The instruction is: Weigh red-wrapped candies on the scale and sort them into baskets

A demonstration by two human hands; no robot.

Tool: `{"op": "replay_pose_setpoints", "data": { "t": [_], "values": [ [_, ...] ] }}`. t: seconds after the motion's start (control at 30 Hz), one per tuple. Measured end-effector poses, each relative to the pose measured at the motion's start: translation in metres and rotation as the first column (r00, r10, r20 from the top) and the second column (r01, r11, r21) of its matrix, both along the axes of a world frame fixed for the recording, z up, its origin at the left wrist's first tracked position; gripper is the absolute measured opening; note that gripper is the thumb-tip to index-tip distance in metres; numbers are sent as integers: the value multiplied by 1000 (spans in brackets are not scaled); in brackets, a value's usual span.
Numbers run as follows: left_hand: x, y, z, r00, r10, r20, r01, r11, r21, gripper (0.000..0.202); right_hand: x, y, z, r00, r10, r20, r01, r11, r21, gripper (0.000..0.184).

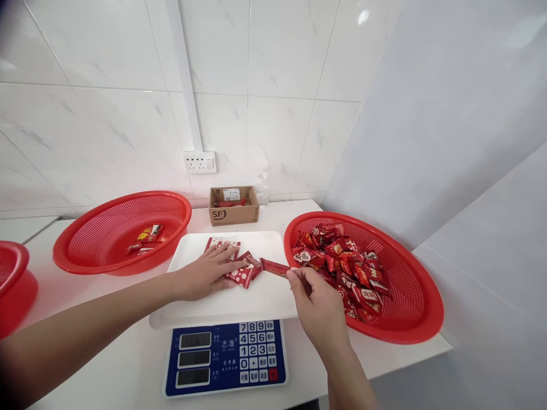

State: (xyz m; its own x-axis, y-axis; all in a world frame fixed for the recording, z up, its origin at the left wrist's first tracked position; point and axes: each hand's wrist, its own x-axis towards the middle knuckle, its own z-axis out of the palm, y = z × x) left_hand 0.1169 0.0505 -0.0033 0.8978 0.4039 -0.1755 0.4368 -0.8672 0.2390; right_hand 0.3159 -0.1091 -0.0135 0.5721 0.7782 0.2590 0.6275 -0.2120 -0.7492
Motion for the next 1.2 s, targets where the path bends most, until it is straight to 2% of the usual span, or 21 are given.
{"op": "replay_pose_setpoints", "data": {
  "t": [0.13,0.3,0.5,0.7,0.83,1.0,1.2],
  "values": [
    [-2,2,-5,999,4,43,-3,1000,-14,53,-1,8,5,992,28,123,-18,996,-86,34],
    [-4,6,-9,993,-12,113,16,999,-33,45,-6,21,6,982,74,173,-41,982,-187,35],
    [-3,7,-8,989,1,148,6,999,-48,41,-12,38,6,975,120,189,-92,985,-147,31],
    [-1,8,-10,974,141,176,-118,984,-137,59,-15,37,9,990,81,117,-76,996,-50,32],
    [0,12,-11,967,173,188,-144,977,-158,66,-18,36,8,984,115,135,-106,992,-75,31],
    [-2,11,-11,966,169,194,-142,979,-145,68,-16,26,13,991,69,116,-66,997,-33,33],
    [2,2,-15,978,124,165,-119,992,-41,70,-3,4,11,997,-73,34,74,997,0,31]
  ]
}}
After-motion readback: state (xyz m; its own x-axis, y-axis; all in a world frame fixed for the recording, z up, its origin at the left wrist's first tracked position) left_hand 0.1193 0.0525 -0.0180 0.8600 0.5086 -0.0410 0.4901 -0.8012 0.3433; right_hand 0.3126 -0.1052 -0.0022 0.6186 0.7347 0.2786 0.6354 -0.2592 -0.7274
